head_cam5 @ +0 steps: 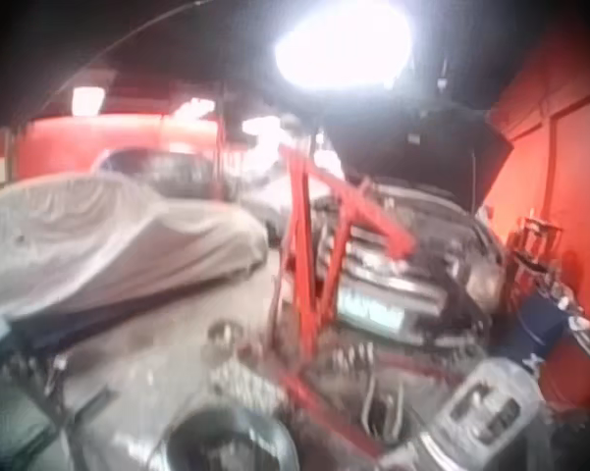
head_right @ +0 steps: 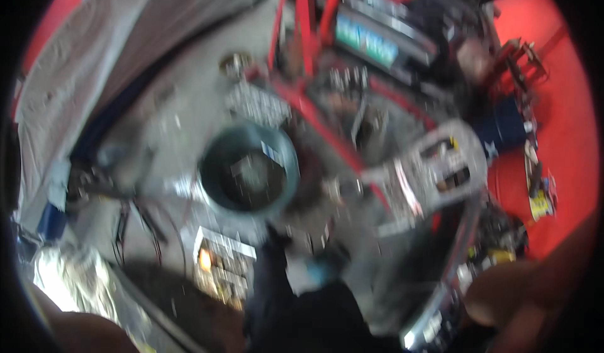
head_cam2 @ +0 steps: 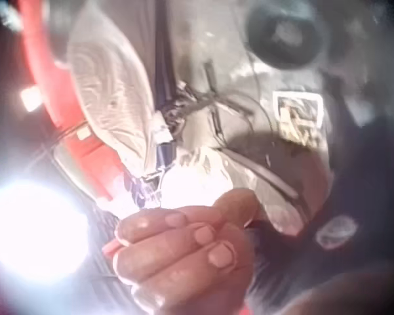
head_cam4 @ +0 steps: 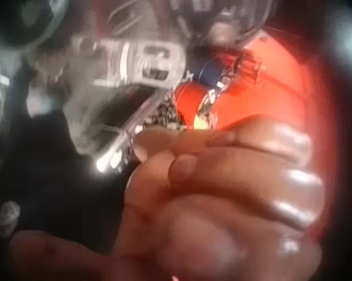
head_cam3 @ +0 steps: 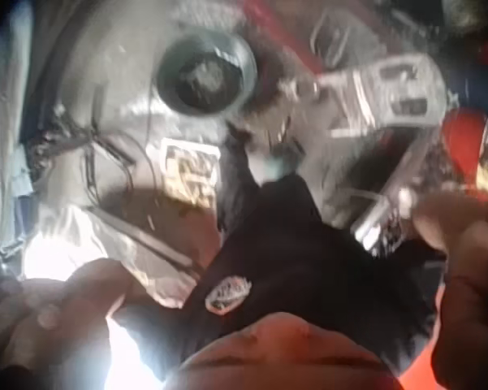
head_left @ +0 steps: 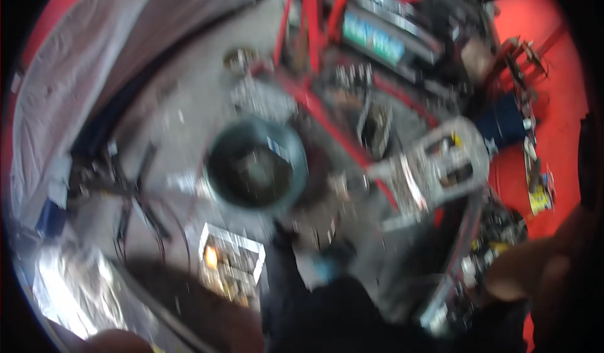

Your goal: The person handles engine components by removing bolts from a cylinder head, moving a metal pan containing oil, and cleaning individual small parts with a cloth.

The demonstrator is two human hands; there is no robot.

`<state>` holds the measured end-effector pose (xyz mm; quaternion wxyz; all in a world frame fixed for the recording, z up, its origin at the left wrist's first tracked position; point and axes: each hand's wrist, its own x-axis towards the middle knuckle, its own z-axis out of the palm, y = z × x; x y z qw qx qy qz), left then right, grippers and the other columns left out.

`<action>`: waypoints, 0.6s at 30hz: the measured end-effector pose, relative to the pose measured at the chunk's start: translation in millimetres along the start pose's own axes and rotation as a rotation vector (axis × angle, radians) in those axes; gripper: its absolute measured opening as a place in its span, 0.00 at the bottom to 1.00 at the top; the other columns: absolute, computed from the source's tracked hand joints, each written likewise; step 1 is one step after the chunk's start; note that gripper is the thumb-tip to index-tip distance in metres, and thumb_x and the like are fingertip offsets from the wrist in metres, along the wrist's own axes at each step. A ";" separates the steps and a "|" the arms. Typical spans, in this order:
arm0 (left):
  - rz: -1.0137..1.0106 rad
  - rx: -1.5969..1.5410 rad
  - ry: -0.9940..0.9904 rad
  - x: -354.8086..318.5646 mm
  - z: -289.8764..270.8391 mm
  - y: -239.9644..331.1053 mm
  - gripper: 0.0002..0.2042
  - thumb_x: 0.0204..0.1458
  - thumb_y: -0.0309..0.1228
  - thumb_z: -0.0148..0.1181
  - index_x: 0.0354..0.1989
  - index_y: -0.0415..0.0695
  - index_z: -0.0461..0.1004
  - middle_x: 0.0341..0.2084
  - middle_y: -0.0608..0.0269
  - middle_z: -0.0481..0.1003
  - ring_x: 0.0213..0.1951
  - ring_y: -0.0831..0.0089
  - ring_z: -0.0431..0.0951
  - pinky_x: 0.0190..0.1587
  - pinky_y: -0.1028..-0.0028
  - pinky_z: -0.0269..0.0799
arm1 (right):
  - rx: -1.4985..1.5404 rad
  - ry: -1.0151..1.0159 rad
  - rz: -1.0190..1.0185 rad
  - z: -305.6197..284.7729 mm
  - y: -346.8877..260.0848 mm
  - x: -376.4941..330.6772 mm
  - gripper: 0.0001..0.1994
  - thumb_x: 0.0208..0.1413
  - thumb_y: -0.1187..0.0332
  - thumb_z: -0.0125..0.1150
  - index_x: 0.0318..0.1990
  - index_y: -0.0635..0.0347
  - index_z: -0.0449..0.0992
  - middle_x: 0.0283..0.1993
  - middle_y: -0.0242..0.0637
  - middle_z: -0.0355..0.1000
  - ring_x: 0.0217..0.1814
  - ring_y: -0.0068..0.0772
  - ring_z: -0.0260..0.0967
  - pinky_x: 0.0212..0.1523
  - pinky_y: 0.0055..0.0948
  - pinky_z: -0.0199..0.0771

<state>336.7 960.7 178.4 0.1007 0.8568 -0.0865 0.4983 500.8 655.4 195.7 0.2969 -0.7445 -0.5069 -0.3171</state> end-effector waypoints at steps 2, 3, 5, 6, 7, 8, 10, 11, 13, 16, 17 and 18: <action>-0.057 -0.025 -0.023 37.1 32.4 -32.7 0.15 0.59 0.35 0.54 0.40 0.32 0.74 0.34 0.51 0.75 0.38 0.64 0.74 0.45 0.65 0.70 | -0.053 0.010 0.073 5.4 27.2 27.6 0.22 0.53 0.71 0.65 0.56 0.66 0.72 0.47 0.43 0.72 0.38 0.26 0.68 0.40 0.27 0.70; -0.101 -0.053 -0.020 49.8 32.6 -53.4 0.15 0.59 0.35 0.54 0.40 0.32 0.74 0.34 0.51 0.75 0.38 0.63 0.74 0.45 0.64 0.70 | -0.083 0.001 0.088 3.5 24.1 53.1 0.22 0.54 0.71 0.65 0.56 0.66 0.72 0.47 0.43 0.72 0.38 0.27 0.68 0.40 0.27 0.70; -0.141 -0.054 -0.080 64.6 37.9 -82.9 0.15 0.59 0.35 0.54 0.40 0.31 0.74 0.34 0.51 0.75 0.38 0.63 0.74 0.45 0.64 0.70 | -0.067 0.015 0.147 6.2 18.8 84.4 0.22 0.54 0.71 0.65 0.56 0.66 0.71 0.48 0.43 0.72 0.39 0.27 0.68 0.40 0.27 0.70; -0.153 -0.028 -0.169 63.1 55.0 -91.4 0.15 0.59 0.35 0.53 0.40 0.31 0.74 0.34 0.51 0.75 0.38 0.63 0.74 0.45 0.63 0.70 | -0.014 0.029 0.202 18.4 28.6 82.2 0.22 0.54 0.70 0.64 0.56 0.66 0.71 0.48 0.43 0.72 0.39 0.27 0.68 0.41 0.27 0.70; -0.154 -0.002 -0.248 57.9 73.8 -100.6 0.15 0.59 0.35 0.53 0.40 0.31 0.74 0.34 0.50 0.75 0.38 0.62 0.74 0.45 0.63 0.70 | 0.029 0.047 0.246 34.7 39.2 76.6 0.21 0.54 0.70 0.64 0.56 0.66 0.71 0.48 0.43 0.72 0.39 0.27 0.68 0.41 0.27 0.70; -0.153 0.011 -0.311 53.0 93.8 -111.7 0.15 0.60 0.35 0.53 0.40 0.31 0.74 0.34 0.50 0.75 0.38 0.62 0.74 0.45 0.63 0.70 | 0.045 0.068 0.283 51.6 47.7 69.4 0.21 0.55 0.70 0.64 0.56 0.66 0.71 0.48 0.43 0.72 0.40 0.27 0.68 0.41 0.28 0.70; -0.156 0.013 -0.377 48.6 130.4 -128.3 0.15 0.60 0.35 0.53 0.41 0.31 0.74 0.34 0.50 0.75 0.39 0.61 0.74 0.45 0.62 0.70 | 0.022 0.095 0.321 72.2 64.6 58.7 0.21 0.55 0.70 0.64 0.57 0.65 0.71 0.49 0.43 0.72 0.40 0.28 0.68 0.41 0.28 0.70; -0.163 0.025 -0.401 49.0 141.2 -134.7 0.15 0.60 0.35 0.53 0.41 0.31 0.74 0.34 0.50 0.75 0.39 0.61 0.74 0.45 0.62 0.70 | 0.015 0.097 0.332 77.9 70.1 56.1 0.21 0.55 0.70 0.64 0.57 0.65 0.71 0.49 0.43 0.71 0.41 0.28 0.68 0.42 0.28 0.70; -0.184 0.073 -0.451 51.2 151.5 -146.2 0.15 0.60 0.34 0.52 0.41 0.31 0.74 0.34 0.49 0.75 0.39 0.61 0.74 0.45 0.61 0.70 | 0.008 0.112 0.334 84.5 91.5 60.8 0.21 0.56 0.70 0.64 0.57 0.65 0.71 0.49 0.44 0.71 0.41 0.28 0.69 0.42 0.28 0.70; -0.213 0.119 -0.491 59.4 181.6 -156.1 0.15 0.60 0.34 0.52 0.41 0.31 0.73 0.34 0.49 0.74 0.39 0.60 0.74 0.45 0.60 0.70 | -0.004 0.099 0.341 97.3 146.2 57.8 0.21 0.57 0.70 0.63 0.57 0.65 0.70 0.50 0.44 0.71 0.42 0.29 0.69 0.43 0.28 0.70; -0.207 0.123 -0.516 61.6 197.9 -158.5 0.15 0.60 0.34 0.52 0.41 0.31 0.73 0.34 0.48 0.74 0.39 0.60 0.74 0.45 0.60 0.70 | -0.010 0.096 0.369 102.5 164.9 48.4 0.21 0.57 0.70 0.63 0.57 0.64 0.70 0.50 0.44 0.71 0.42 0.29 0.69 0.43 0.28 0.71; -0.207 0.144 -0.550 64.0 210.5 -156.6 0.15 0.60 0.34 0.51 0.41 0.30 0.73 0.34 0.48 0.74 0.39 0.59 0.74 0.45 0.60 0.70 | -0.006 0.097 0.383 103.0 182.1 41.9 0.21 0.57 0.70 0.63 0.58 0.64 0.70 0.51 0.44 0.71 0.43 0.29 0.69 0.43 0.28 0.71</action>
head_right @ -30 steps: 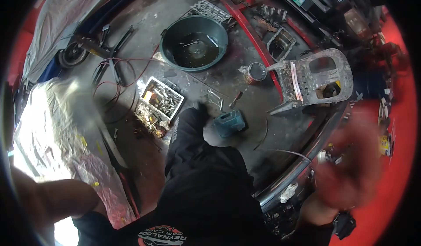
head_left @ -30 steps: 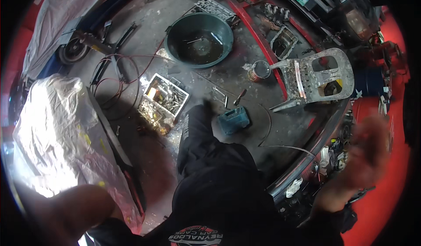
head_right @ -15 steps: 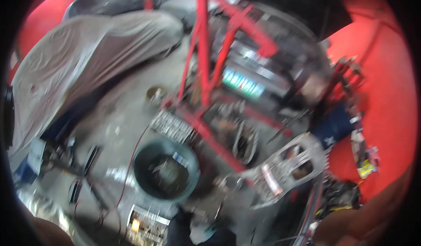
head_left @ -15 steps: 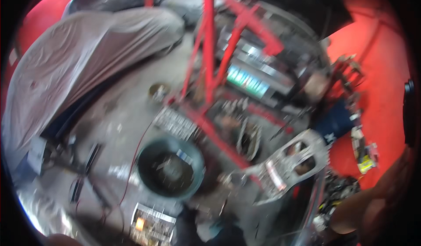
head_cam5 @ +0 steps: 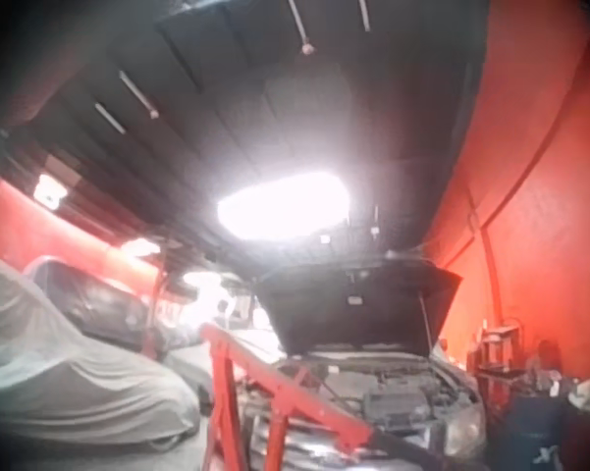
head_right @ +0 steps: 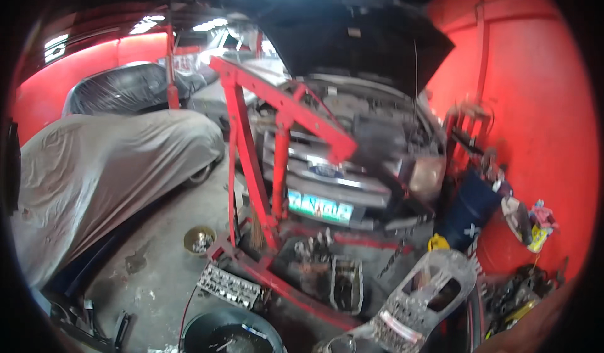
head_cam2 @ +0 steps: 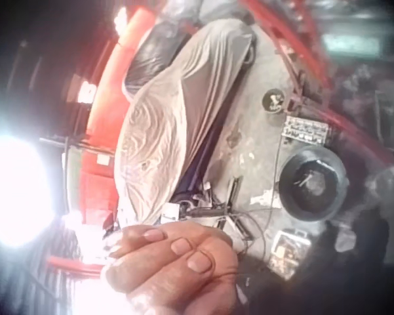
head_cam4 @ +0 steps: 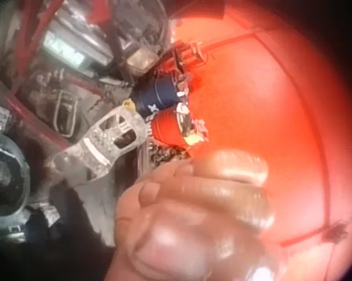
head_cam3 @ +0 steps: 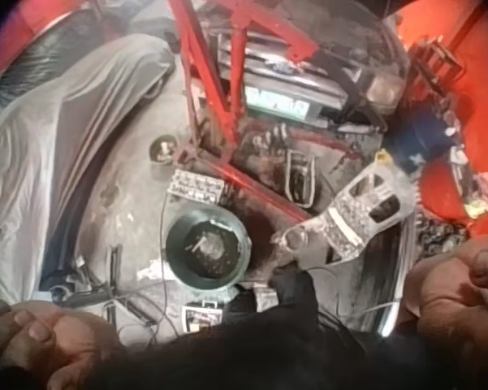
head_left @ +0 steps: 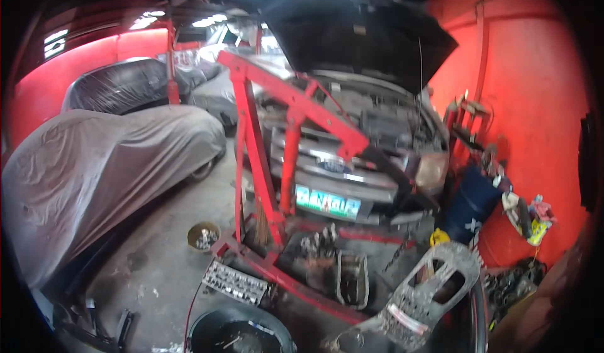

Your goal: The person handles engine components by removing bolts from a cylinder head, moving a metal pan containing oil, and cleaning individual small parts with a cloth.

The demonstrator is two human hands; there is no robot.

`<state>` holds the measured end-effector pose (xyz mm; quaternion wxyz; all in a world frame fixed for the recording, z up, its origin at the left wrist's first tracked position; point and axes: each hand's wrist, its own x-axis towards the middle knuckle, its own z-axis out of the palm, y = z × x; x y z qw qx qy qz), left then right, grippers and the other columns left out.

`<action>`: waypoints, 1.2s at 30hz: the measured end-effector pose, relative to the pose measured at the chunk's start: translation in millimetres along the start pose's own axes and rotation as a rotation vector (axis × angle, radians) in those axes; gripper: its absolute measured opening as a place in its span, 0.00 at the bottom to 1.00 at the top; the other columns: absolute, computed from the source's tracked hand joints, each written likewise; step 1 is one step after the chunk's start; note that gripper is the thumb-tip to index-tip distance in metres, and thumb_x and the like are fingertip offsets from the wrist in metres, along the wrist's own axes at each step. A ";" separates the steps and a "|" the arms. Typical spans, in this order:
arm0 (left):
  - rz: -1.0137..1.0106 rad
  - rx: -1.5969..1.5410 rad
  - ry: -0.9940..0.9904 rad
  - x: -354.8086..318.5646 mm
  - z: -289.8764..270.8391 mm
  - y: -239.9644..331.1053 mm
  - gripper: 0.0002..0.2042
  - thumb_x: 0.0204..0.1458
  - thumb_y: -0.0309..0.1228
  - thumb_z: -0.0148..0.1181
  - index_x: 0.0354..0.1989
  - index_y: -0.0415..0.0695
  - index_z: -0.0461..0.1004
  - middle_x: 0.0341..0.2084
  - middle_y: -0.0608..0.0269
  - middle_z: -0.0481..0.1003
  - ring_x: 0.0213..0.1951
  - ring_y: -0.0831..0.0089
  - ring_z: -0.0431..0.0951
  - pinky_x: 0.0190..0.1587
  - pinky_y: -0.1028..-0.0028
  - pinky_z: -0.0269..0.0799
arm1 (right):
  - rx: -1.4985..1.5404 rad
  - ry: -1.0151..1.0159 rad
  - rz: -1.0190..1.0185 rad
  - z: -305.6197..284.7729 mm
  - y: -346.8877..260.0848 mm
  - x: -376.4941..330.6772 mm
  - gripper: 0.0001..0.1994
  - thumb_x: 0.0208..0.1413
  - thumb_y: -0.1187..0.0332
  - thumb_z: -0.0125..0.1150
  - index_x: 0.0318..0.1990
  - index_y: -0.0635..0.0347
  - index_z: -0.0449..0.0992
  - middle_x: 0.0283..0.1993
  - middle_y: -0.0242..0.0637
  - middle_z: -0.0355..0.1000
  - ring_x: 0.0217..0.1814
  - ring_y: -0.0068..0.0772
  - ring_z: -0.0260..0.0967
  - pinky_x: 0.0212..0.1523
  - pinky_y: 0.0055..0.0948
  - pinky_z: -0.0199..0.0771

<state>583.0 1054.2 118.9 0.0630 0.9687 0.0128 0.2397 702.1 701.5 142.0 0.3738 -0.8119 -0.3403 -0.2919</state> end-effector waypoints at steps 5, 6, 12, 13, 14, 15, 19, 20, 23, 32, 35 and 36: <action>0.092 0.028 0.048 38.5 35.1 33.3 0.15 0.61 0.34 0.51 0.42 0.30 0.73 0.34 0.47 0.74 0.40 0.58 0.74 0.45 0.58 0.70 | -0.087 0.030 -0.030 -29.2 60.8 3.2 0.21 0.58 0.69 0.62 0.58 0.64 0.70 0.52 0.45 0.70 0.44 0.30 0.69 0.45 0.28 0.71; 0.131 0.024 0.070 45.7 43.9 42.3 0.15 0.61 0.34 0.50 0.42 0.30 0.73 0.34 0.47 0.74 0.40 0.58 0.74 0.45 0.58 0.70 | -0.106 0.029 -0.045 -33.2 75.0 0.4 0.21 0.58 0.69 0.62 0.58 0.63 0.70 0.52 0.45 0.70 0.45 0.30 0.69 0.45 0.28 0.71; 0.062 -0.331 0.171 90.7 143.3 143.6 0.13 0.62 0.31 0.51 0.43 0.31 0.72 0.36 0.51 0.74 0.41 0.60 0.74 0.48 0.58 0.69 | 0.096 0.215 0.232 -25.5 209.3 -76.6 0.21 0.60 0.69 0.61 0.59 0.63 0.69 0.53 0.45 0.69 0.46 0.31 0.69 0.46 0.28 0.71; -0.186 -0.304 0.070 98.9 207.5 172.5 0.12 0.62 0.29 0.51 0.48 0.33 0.72 0.37 0.55 0.75 0.40 0.66 0.74 0.49 0.63 0.70 | 0.066 0.200 0.469 -18.9 248.3 -108.6 0.21 0.60 0.69 0.61 0.59 0.63 0.69 0.54 0.45 0.69 0.47 0.31 0.70 0.47 0.28 0.71; -0.317 -0.297 -0.158 69.6 257.5 169.7 0.22 0.59 0.25 0.54 0.63 0.37 0.64 0.39 0.55 0.76 0.37 0.71 0.74 0.49 0.69 0.69 | 0.064 0.125 0.733 -7.7 288.1 -145.1 0.20 0.60 0.69 0.61 0.59 0.62 0.69 0.54 0.45 0.69 0.47 0.32 0.70 0.47 0.28 0.71; -0.552 -0.414 -0.367 48.5 297.4 185.8 0.26 0.57 0.21 0.56 0.65 0.39 0.61 0.45 0.56 0.75 0.39 0.72 0.73 0.49 0.71 0.69 | 0.026 -0.042 1.003 4.1 319.2 -196.6 0.20 0.60 0.68 0.61 0.59 0.62 0.69 0.54 0.45 0.69 0.47 0.32 0.70 0.47 0.29 0.71; -0.590 -0.104 -0.914 -95.2 438.5 216.7 0.36 0.56 0.33 0.60 0.70 0.41 0.50 0.56 0.42 0.69 0.56 0.45 0.70 0.57 0.52 0.67 | -0.160 -0.988 1.412 63.7 363.4 -404.2 0.36 0.58 0.43 0.56 0.68 0.55 0.60 0.68 0.56 0.58 0.69 0.58 0.56 0.62 0.54 0.65; -0.661 -0.063 -1.050 -115.0 451.7 228.9 0.37 0.56 0.38 0.60 0.71 0.42 0.48 0.57 0.41 0.67 0.57 0.42 0.68 0.58 0.50 0.66 | -0.143 -1.069 1.454 70.5 352.8 -418.3 0.37 0.56 0.43 0.57 0.68 0.54 0.60 0.70 0.55 0.56 0.69 0.59 0.56 0.62 0.56 0.65; -0.721 0.068 -1.313 -127.5 502.5 267.7 0.40 0.56 0.45 0.58 0.72 0.42 0.46 0.60 0.40 0.63 0.60 0.39 0.64 0.58 0.47 0.65 | -0.218 -1.236 1.447 90.5 331.2 -469.3 0.37 0.50 0.48 0.64 0.65 0.56 0.63 0.66 0.52 0.58 0.65 0.60 0.59 0.59 0.58 0.67; -0.528 0.362 -1.493 -165.7 589.1 287.2 0.38 0.47 0.50 0.60 0.66 0.42 0.60 0.54 0.41 0.64 0.55 0.47 0.66 0.57 0.52 0.65 | -0.230 -1.181 1.587 115.0 364.3 -488.2 0.27 0.45 0.54 0.64 0.53 0.55 0.74 0.64 0.53 0.58 0.62 0.59 0.60 0.51 0.50 0.75; -0.507 0.352 -1.505 -158.6 595.2 275.3 0.36 0.46 0.48 0.59 0.63 0.41 0.64 0.51 0.42 0.66 0.53 0.48 0.67 0.56 0.54 0.66 | -0.310 -1.208 1.562 123.1 352.3 -494.6 0.26 0.44 0.54 0.64 0.52 0.56 0.75 0.63 0.51 0.59 0.62 0.58 0.60 0.50 0.49 0.76; -0.481 0.350 -1.479 -163.8 594.1 270.2 0.35 0.46 0.48 0.59 0.63 0.42 0.65 0.50 0.43 0.66 0.53 0.48 0.67 0.56 0.54 0.66 | -0.307 -1.214 1.562 127.8 352.5 -494.9 0.26 0.44 0.54 0.64 0.52 0.56 0.75 0.63 0.51 0.59 0.62 0.58 0.60 0.50 0.49 0.76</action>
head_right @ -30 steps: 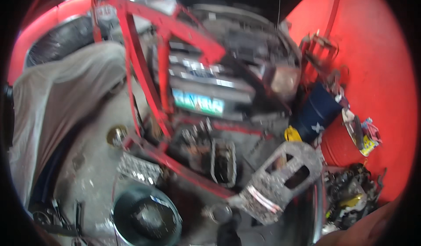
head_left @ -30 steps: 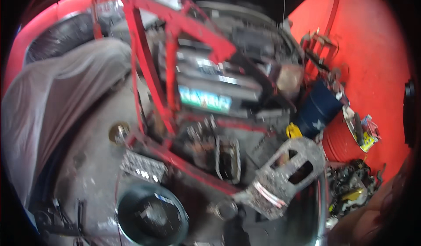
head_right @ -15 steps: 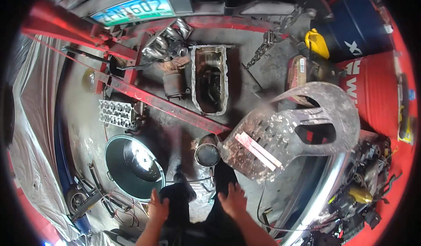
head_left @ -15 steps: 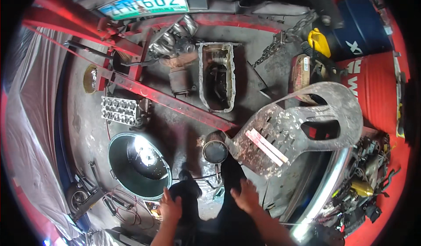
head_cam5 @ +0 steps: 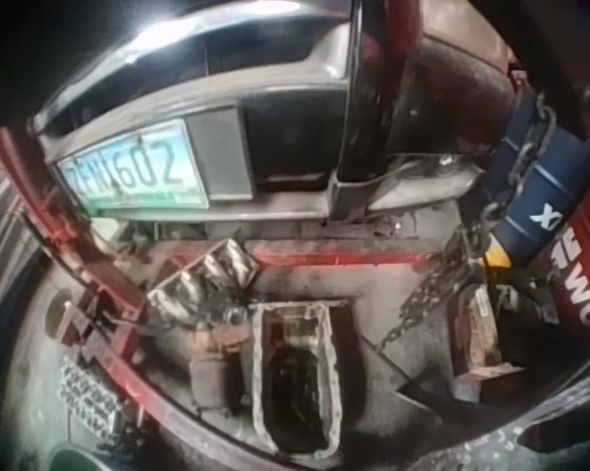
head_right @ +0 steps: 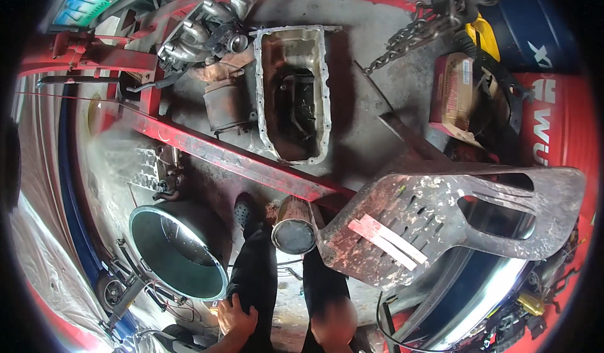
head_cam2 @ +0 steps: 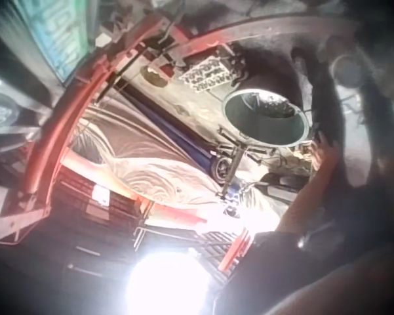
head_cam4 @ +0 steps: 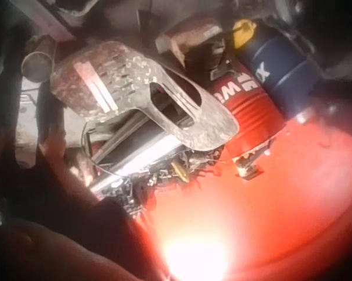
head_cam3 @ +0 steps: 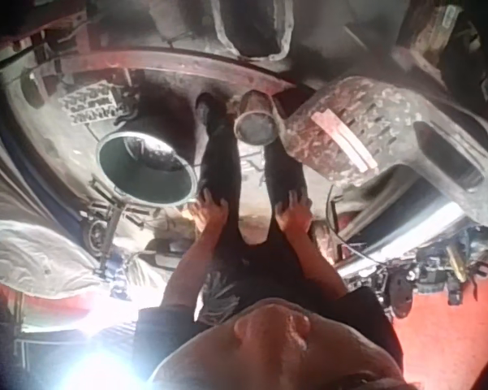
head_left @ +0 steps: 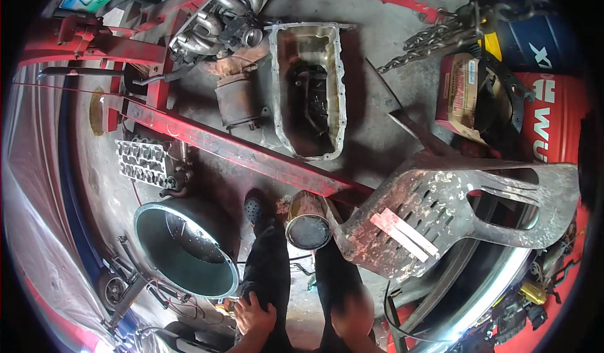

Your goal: The person handles engine components by removing bolts from a cylinder head, moving a metal pan containing oil, and cleaning individual small parts with a cloth.

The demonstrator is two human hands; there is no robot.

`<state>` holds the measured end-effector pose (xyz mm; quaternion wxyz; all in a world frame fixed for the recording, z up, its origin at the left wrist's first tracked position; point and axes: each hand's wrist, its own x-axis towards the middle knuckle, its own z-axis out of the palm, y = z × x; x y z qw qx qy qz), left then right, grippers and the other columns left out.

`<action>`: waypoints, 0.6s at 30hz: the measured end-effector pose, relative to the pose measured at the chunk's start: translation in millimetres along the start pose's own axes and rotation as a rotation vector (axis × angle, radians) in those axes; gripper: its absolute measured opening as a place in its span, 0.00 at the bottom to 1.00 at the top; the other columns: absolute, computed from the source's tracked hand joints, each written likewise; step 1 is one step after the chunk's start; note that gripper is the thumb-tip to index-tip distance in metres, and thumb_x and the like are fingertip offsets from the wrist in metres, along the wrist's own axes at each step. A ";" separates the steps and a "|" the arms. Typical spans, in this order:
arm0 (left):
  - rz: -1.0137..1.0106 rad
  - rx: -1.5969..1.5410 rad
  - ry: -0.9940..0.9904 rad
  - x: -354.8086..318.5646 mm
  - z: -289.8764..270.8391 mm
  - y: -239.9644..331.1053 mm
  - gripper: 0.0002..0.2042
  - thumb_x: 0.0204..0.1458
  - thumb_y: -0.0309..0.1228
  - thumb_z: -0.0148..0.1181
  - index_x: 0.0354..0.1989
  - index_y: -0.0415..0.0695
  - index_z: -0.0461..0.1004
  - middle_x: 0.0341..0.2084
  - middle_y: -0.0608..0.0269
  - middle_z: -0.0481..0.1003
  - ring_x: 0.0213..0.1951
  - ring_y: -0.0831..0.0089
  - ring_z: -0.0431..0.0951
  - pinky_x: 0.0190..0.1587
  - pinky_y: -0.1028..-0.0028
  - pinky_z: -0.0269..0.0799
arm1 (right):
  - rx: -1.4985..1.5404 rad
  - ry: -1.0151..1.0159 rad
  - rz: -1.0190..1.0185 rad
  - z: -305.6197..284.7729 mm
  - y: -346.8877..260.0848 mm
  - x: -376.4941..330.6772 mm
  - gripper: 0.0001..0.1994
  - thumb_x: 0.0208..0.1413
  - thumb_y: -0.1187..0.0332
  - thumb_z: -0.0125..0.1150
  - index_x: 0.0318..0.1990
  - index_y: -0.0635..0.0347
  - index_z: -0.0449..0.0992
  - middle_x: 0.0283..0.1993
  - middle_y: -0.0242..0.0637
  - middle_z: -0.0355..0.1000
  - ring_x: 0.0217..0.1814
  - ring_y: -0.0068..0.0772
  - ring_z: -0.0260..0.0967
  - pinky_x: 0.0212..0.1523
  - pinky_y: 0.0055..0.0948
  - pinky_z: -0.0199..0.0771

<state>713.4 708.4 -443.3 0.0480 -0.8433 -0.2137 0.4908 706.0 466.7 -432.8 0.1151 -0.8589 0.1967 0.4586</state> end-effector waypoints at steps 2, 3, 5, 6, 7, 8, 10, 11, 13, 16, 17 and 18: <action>0.021 0.009 0.021 3.1 2.3 -4.5 0.35 0.46 0.48 0.59 0.62 0.42 0.65 0.50 0.43 0.66 0.53 0.48 0.67 0.55 0.54 0.66 | -0.019 0.086 -0.026 1.6 -7.7 0.7 0.25 0.40 0.58 0.68 0.49 0.54 0.74 0.59 0.52 0.62 0.57 0.59 0.64 0.42 0.53 0.77; 0.020 0.008 0.023 5.3 -0.5 -3.3 0.35 0.46 0.48 0.59 0.62 0.42 0.65 0.50 0.43 0.66 0.53 0.48 0.67 0.55 0.53 0.65 | -0.023 0.080 -0.020 1.3 -10.2 -0.7 0.25 0.40 0.58 0.68 0.49 0.54 0.74 0.59 0.52 0.62 0.57 0.59 0.64 0.42 0.53 0.77; 0.020 0.006 0.024 8.0 -5.1 -3.7 0.35 0.46 0.48 0.59 0.61 0.42 0.65 0.50 0.43 0.66 0.53 0.48 0.67 0.55 0.53 0.65 | 0.004 -0.004 0.033 0.1 -15.9 0.0 0.26 0.44 0.54 0.64 0.51 0.55 0.75 0.63 0.50 0.59 0.62 0.56 0.60 0.53 0.48 0.74; 0.020 0.003 0.001 9.1 -8.1 -4.6 0.35 0.46 0.48 0.59 0.61 0.42 0.65 0.50 0.43 0.66 0.53 0.48 0.67 0.56 0.52 0.65 | 0.003 -0.003 0.033 2.2 -17.0 -0.3 0.26 0.44 0.54 0.64 0.51 0.55 0.75 0.63 0.50 0.59 0.62 0.56 0.60 0.53 0.48 0.74; 0.020 -0.002 -0.022 9.9 -10.4 -5.5 0.35 0.46 0.49 0.59 0.61 0.42 0.66 0.51 0.42 0.66 0.54 0.48 0.67 0.56 0.52 0.64 | -0.004 -0.004 0.036 5.5 -16.6 -1.5 0.26 0.43 0.54 0.65 0.51 0.56 0.75 0.62 0.51 0.59 0.62 0.56 0.60 0.53 0.47 0.74; 0.020 -0.003 -0.019 11.5 -11.1 -7.2 0.35 0.46 0.49 0.59 0.61 0.42 0.66 0.51 0.42 0.66 0.54 0.48 0.67 0.56 0.52 0.64 | -0.009 -0.004 0.040 6.3 -19.9 -0.8 0.26 0.43 0.54 0.65 0.50 0.57 0.76 0.62 0.51 0.60 0.62 0.57 0.60 0.52 0.47 0.74; 0.022 -0.003 -0.014 10.5 -10.2 -10.5 0.35 0.46 0.49 0.59 0.61 0.41 0.65 0.51 0.42 0.66 0.54 0.48 0.66 0.55 0.51 0.64 | -0.065 0.136 -0.132 -0.4 -23.6 -2.7 0.25 0.42 0.58 0.67 0.49 0.56 0.75 0.59 0.51 0.63 0.58 0.56 0.64 0.47 0.49 0.75; 0.025 -0.005 -0.008 11.9 -10.3 -10.7 0.35 0.46 0.49 0.59 0.61 0.41 0.65 0.51 0.42 0.66 0.54 0.48 0.66 0.55 0.51 0.64 | -0.121 0.278 -0.297 -2.9 -27.4 -1.0 0.24 0.41 0.61 0.69 0.48 0.56 0.74 0.56 0.51 0.66 0.54 0.56 0.68 0.42 0.51 0.77; 0.045 0.040 0.005 11.9 -11.6 -13.6 0.34 0.46 0.49 0.59 0.61 0.41 0.66 0.52 0.42 0.66 0.54 0.47 0.66 0.55 0.50 0.63 | 0.032 0.274 -0.453 2.1 -43.0 17.9 0.22 0.43 0.63 0.69 0.48 0.56 0.75 0.52 0.46 0.69 0.51 0.50 0.70 0.44 0.45 0.76; 0.098 0.024 0.041 19.8 -11.2 -16.1 0.34 0.45 0.49 0.60 0.59 0.41 0.66 0.52 0.40 0.66 0.54 0.45 0.66 0.56 0.49 0.63 | 0.423 0.450 -0.644 -14.8 -113.0 84.4 0.15 0.49 0.69 0.69 0.46 0.57 0.78 0.38 0.36 0.76 0.34 0.39 0.75 0.35 0.35 0.77; 0.111 0.017 0.069 19.1 -12.1 -19.0 0.34 0.44 0.49 0.60 0.59 0.42 0.66 0.51 0.40 0.66 0.54 0.44 0.66 0.56 0.49 0.63 | 0.530 0.652 -0.770 -24.3 -147.1 126.6 0.12 0.53 0.69 0.68 0.44 0.58 0.78 0.32 0.37 0.75 0.28 0.39 0.74 0.27 0.36 0.74; 0.096 0.019 0.069 17.1 -19.0 -20.5 0.34 0.44 0.49 0.60 0.59 0.42 0.66 0.51 0.40 0.66 0.54 0.44 0.66 0.56 0.49 0.63 | 0.508 0.556 -0.700 -35.0 -176.0 156.7 0.10 0.54 0.68 0.67 0.43 0.59 0.79 0.30 0.40 0.75 0.28 0.41 0.74 0.29 0.37 0.74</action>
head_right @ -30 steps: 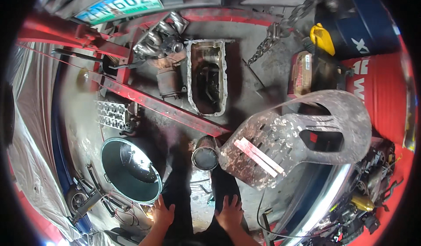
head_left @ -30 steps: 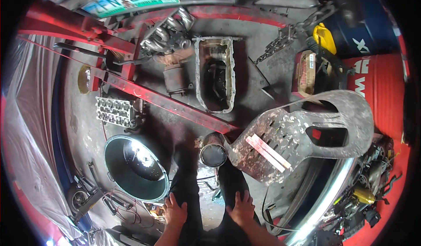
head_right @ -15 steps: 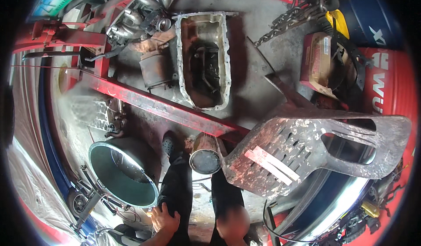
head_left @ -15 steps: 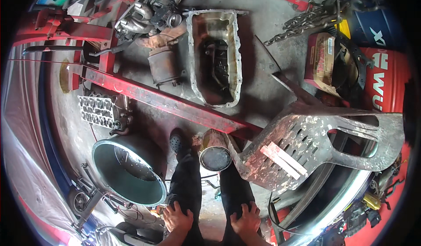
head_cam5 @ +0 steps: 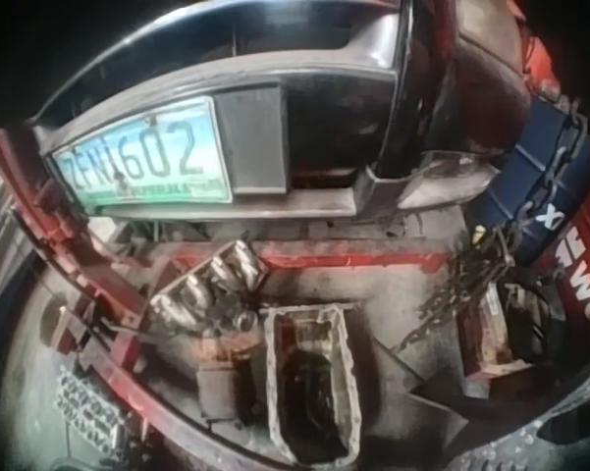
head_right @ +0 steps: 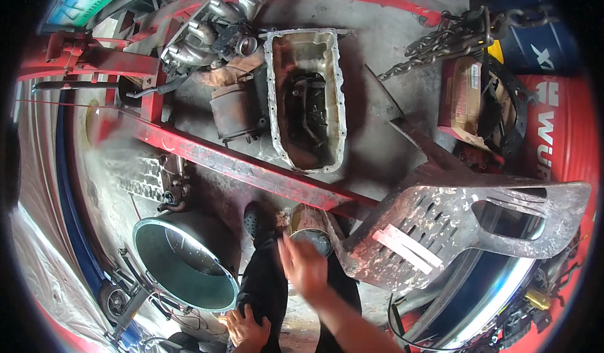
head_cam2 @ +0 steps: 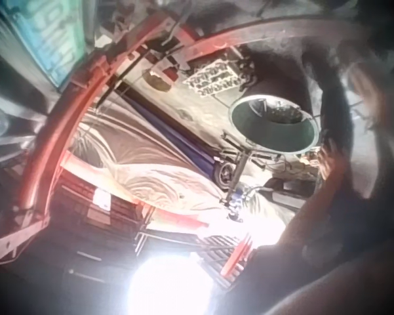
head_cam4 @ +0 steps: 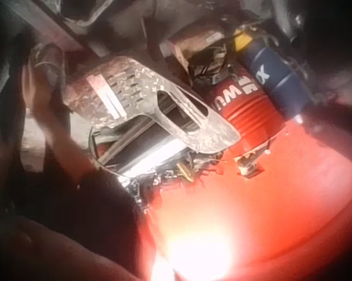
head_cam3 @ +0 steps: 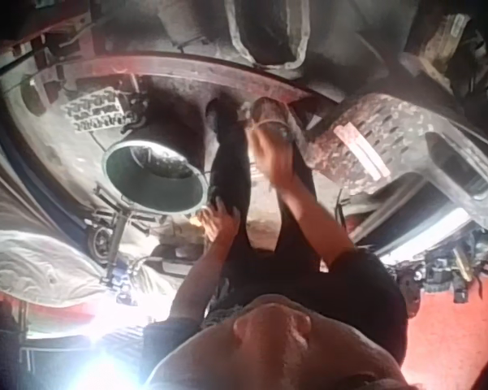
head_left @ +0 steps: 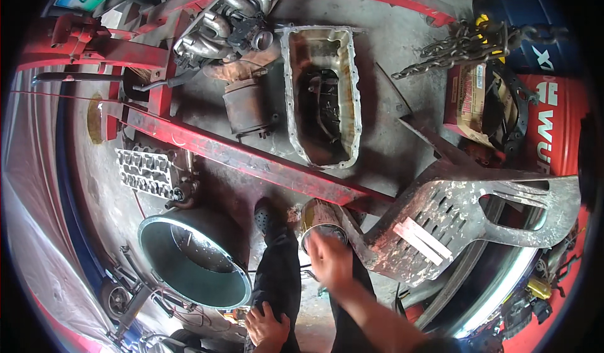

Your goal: The person handles engine components by removing bolts from a cylinder head, moving a metal pan containing oil, and cleaning individual small parts with a cloth.

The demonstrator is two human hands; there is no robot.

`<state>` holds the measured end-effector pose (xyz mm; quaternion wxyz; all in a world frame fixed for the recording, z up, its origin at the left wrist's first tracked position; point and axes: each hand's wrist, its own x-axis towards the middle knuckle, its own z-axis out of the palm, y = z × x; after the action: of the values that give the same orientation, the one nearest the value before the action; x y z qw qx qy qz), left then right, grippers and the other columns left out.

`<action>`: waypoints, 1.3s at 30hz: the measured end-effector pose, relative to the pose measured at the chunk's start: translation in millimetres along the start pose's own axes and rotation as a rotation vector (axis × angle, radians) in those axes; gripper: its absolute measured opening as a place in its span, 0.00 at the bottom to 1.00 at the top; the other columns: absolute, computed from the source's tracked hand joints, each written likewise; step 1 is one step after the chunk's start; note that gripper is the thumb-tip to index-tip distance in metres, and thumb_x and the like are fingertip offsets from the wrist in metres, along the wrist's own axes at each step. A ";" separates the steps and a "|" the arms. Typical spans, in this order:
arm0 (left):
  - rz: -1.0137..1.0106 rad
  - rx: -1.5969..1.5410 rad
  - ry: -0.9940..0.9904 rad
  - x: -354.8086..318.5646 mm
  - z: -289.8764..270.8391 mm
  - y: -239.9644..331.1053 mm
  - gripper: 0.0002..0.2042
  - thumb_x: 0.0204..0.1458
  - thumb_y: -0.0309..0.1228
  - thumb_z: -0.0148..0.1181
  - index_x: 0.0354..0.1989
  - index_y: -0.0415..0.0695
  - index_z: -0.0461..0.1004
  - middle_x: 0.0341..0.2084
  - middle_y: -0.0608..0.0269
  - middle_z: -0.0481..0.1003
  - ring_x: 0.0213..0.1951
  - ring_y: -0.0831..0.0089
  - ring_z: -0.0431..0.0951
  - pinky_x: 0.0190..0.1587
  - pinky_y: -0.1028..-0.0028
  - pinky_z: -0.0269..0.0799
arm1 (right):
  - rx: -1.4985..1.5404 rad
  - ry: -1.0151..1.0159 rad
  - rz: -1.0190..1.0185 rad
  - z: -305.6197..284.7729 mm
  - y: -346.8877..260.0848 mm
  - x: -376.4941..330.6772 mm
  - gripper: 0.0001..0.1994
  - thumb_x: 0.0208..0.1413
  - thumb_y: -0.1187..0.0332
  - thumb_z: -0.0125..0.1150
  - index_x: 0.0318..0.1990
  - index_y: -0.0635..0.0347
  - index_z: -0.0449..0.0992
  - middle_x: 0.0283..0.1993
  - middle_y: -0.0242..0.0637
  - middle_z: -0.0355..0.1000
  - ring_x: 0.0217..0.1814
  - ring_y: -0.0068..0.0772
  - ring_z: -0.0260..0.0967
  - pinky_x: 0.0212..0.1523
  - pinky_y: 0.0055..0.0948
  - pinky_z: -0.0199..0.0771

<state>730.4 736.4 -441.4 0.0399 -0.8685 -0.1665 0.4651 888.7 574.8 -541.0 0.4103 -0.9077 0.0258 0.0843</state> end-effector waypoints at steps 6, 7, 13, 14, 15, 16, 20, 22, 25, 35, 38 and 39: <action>0.079 -0.089 0.052 7.2 -16.7 -6.5 0.33 0.51 0.49 0.60 0.62 0.41 0.68 0.55 0.31 0.66 0.56 0.34 0.66 0.58 0.43 0.64 | -0.351 0.068 0.380 122.2 161.4 207.4 0.14 0.59 0.59 0.59 0.44 0.59 0.80 0.42 0.50 0.77 0.46 0.53 0.75 0.47 0.46 0.75; 0.086 -0.082 0.050 15.6 -19.1 -6.4 0.33 0.51 0.49 0.60 0.62 0.41 0.68 0.55 0.31 0.66 0.56 0.34 0.66 0.58 0.43 0.64 | -0.455 0.005 0.390 133.6 184.4 219.9 0.14 0.58 0.58 0.59 0.43 0.58 0.80 0.42 0.50 0.77 0.45 0.52 0.76 0.46 0.47 0.76; 0.101 -0.141 0.076 20.2 -26.4 -22.1 0.32 0.47 0.46 0.64 0.60 0.42 0.69 0.55 0.36 0.67 0.51 0.40 0.70 0.52 0.46 0.68 | -0.564 -0.016 0.229 175.6 249.1 240.1 0.11 0.55 0.60 0.62 0.39 0.57 0.80 0.38 0.47 0.78 0.41 0.52 0.78 0.42 0.47 0.78; 0.090 -0.136 0.063 21.1 -28.7 -22.9 0.32 0.47 0.46 0.64 0.60 0.42 0.69 0.55 0.36 0.67 0.51 0.40 0.70 0.52 0.46 0.68 | -0.585 -0.028 0.197 178.7 257.2 239.8 0.10 0.54 0.62 0.62 0.39 0.57 0.80 0.38 0.47 0.77 0.41 0.52 0.78 0.42 0.47 0.78; 0.082 -0.133 0.075 24.6 -33.7 -19.9 0.32 0.47 0.46 0.64 0.60 0.42 0.69 0.54 0.37 0.67 0.50 0.41 0.71 0.52 0.46 0.68 | -0.608 -0.035 0.161 180.2 262.9 242.2 0.10 0.53 0.63 0.61 0.39 0.57 0.80 0.39 0.47 0.77 0.41 0.52 0.78 0.42 0.47 0.78; 0.076 -0.131 0.090 26.2 -36.7 -18.7 0.33 0.46 0.45 0.64 0.60 0.42 0.69 0.54 0.37 0.67 0.50 0.42 0.71 0.51 0.47 0.68 | -0.605 -0.044 0.161 183.3 266.1 243.7 0.10 0.53 0.63 0.61 0.39 0.57 0.80 0.39 0.47 0.77 0.41 0.52 0.78 0.42 0.47 0.78; 0.105 -0.141 0.073 29.8 -39.1 -24.4 0.33 0.47 0.46 0.64 0.60 0.42 0.68 0.53 0.37 0.67 0.49 0.42 0.71 0.51 0.48 0.68 | -0.670 -0.116 0.168 187.1 276.0 254.0 0.11 0.53 0.63 0.61 0.40 0.57 0.80 0.39 0.47 0.77 0.41 0.52 0.77 0.42 0.47 0.77; 0.132 -0.155 0.102 33.6 -37.2 -23.1 0.33 0.47 0.46 0.63 0.61 0.43 0.68 0.53 0.37 0.67 0.49 0.41 0.71 0.51 0.48 0.68 | -0.689 -0.144 0.250 177.8 283.4 261.5 0.12 0.53 0.61 0.61 0.40 0.57 0.80 0.39 0.47 0.77 0.41 0.52 0.77 0.42 0.47 0.77; 0.112 -0.168 0.115 31.2 -38.7 -22.4 0.32 0.48 0.47 0.62 0.60 0.43 0.69 0.53 0.36 0.68 0.48 0.40 0.71 0.51 0.48 0.69 | -0.514 -0.227 0.082 148.9 256.5 267.9 0.17 0.52 0.54 0.64 0.42 0.56 0.79 0.43 0.46 0.76 0.50 0.53 0.73 0.51 0.49 0.73; 0.107 -0.121 0.133 19.3 -30.6 -15.7 0.31 0.48 0.47 0.61 0.58 0.42 0.71 0.52 0.34 0.68 0.46 0.40 0.71 0.49 0.46 0.69 | -0.074 -0.441 0.110 -67.7 115.2 345.6 0.20 0.56 0.56 0.66 0.40 0.69 0.78 0.32 0.34 0.75 0.34 0.21 0.67 0.39 0.28 0.69; 0.098 -0.152 0.107 16.8 -32.5 -10.8 0.30 0.48 0.47 0.61 0.58 0.42 0.71 0.53 0.34 0.68 0.50 0.38 0.70 0.51 0.44 0.68 | -0.054 -0.469 0.137 -102.1 87.3 347.3 0.20 0.57 0.55 0.65 0.39 0.69 0.78 0.31 0.32 0.74 0.33 0.19 0.65 0.38 0.27 0.68; 0.092 -0.163 0.088 16.8 -31.7 -8.9 0.30 0.48 0.47 0.61 0.58 0.42 0.71 0.54 0.34 0.67 0.51 0.38 0.70 0.53 0.43 0.67 | -0.060 -0.456 0.130 -110.1 86.4 346.3 0.20 0.57 0.55 0.65 0.39 0.69 0.78 0.31 0.32 0.74 0.33 0.19 0.65 0.38 0.27 0.68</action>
<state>762.8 752.9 -434.9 -0.0451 -0.8953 -0.1620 0.4126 1234.1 442.8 -593.8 0.3722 -0.8732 -0.0117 0.3143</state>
